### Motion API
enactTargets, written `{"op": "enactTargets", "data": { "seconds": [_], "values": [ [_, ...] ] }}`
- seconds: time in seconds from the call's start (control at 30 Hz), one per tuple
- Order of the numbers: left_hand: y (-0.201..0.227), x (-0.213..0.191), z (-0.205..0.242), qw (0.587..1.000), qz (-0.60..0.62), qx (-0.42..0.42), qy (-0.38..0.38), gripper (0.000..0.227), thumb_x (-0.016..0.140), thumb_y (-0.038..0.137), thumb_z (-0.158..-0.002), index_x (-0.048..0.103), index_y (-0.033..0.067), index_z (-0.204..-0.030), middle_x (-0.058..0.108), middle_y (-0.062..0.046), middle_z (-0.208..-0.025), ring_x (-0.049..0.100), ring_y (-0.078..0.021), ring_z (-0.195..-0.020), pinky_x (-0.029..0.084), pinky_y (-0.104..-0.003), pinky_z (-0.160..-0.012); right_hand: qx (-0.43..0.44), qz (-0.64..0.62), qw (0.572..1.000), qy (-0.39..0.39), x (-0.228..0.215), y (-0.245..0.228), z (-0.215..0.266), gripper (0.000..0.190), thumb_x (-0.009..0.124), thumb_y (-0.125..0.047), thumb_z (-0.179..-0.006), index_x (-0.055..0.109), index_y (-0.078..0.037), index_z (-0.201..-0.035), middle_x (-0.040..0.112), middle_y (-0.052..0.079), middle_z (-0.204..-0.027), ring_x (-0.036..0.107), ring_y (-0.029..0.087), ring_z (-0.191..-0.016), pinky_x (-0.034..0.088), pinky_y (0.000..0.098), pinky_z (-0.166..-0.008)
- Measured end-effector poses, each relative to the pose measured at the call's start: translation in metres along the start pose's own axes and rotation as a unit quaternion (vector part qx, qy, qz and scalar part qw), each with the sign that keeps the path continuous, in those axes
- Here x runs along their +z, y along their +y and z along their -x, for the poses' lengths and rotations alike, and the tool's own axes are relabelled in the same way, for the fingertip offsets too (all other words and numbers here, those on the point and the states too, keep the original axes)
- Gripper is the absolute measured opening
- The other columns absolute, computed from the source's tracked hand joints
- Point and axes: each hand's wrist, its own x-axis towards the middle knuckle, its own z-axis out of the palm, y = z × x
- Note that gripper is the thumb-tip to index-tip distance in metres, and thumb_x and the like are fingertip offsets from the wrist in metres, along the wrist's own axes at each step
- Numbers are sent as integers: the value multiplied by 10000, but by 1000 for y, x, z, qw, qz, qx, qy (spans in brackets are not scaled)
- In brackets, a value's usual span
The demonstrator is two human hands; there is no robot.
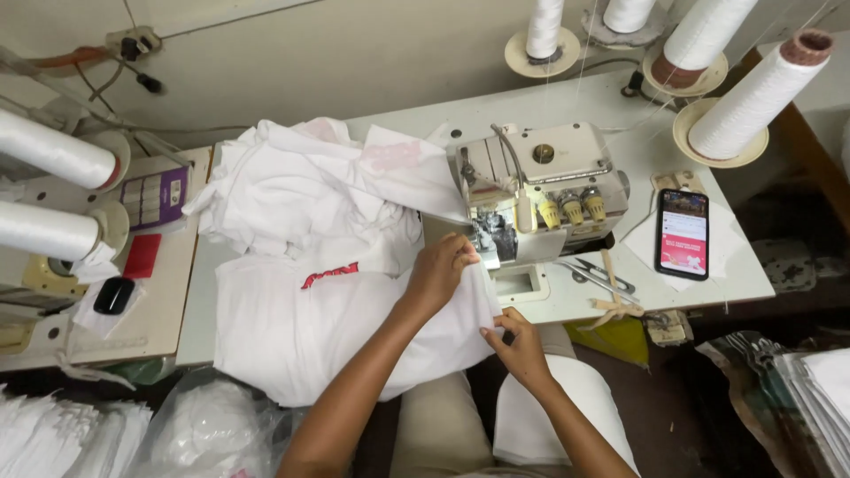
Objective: Sewing the edges of white fabric pieces using an industrial overlock machine.
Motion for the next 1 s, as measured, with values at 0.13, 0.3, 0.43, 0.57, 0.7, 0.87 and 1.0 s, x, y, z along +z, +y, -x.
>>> {"op": "enactTargets", "data": {
  "seconds": [0.13,0.3,0.43,0.57,0.7,0.87,1.0],
  "values": [
    [26,-37,23,1000,-17,12,13,210,672,281,-963,714,75,-955,680,-127,-864,705,-387,-862,558,-483,-805,-8,-23,1000,0,-8,-8,27,54,809,-64,-841,819,-49,-892,738,103,-891,727,278,-885,550,420,-853],
    [109,-124,87,977,23,145,152,107,659,89,-996,758,78,-959,640,-22,-875,627,-161,-769,468,-279,-701,-78,-106,991,-32,-61,-104,73,93,848,-128,-785,863,-54,-840,800,51,-918,731,165,-858,545,273,-765],
    [150,-168,127,951,17,178,252,151,616,13,-992,753,47,-940,742,-84,-943,695,-231,-853,549,-335,-822,-153,-60,986,-30,-106,-169,96,122,862,-144,-765,868,-92,-876,784,45,-936,743,146,-818,562,245,-759],
    [107,-147,131,950,123,25,286,61,721,81,-941,749,53,-896,742,-37,-887,678,-148,-841,544,-272,-836,-185,-25,982,-38,-123,-191,86,83,835,-145,-785,840,-102,-855,807,36,-858,743,141,-782,573,261,-741],
    [93,-134,141,934,235,-29,269,58,720,59,-938,771,31,-932,739,-45,-898,660,-136,-857,529,-230,-780,-166,-20,984,-62,-130,-199,77,112,746,-134,-860,826,-56,-853,829,53,-819,774,159,-777,599,269,-711],
    [91,-127,143,928,241,-27,283,84,789,3,-855,804,47,-924,793,-70,-917,716,-135,-852,563,-231,-801,-173,12,984,-27,-131,-190,76,112,768,-131,-833,832,-50,-877,801,61,-912,762,180,-898,582,281,-788],
    [79,-118,142,920,283,-58,267,70,772,8,-876,810,41,-924,774,-50,-867,711,-126,-828,567,-222,-762,-157,34,987,-17,-131,-190,74,111,789,-101,-793,858,-68,-873,821,68,-906,767,176,-866,618,274,-790]
  ]
}}
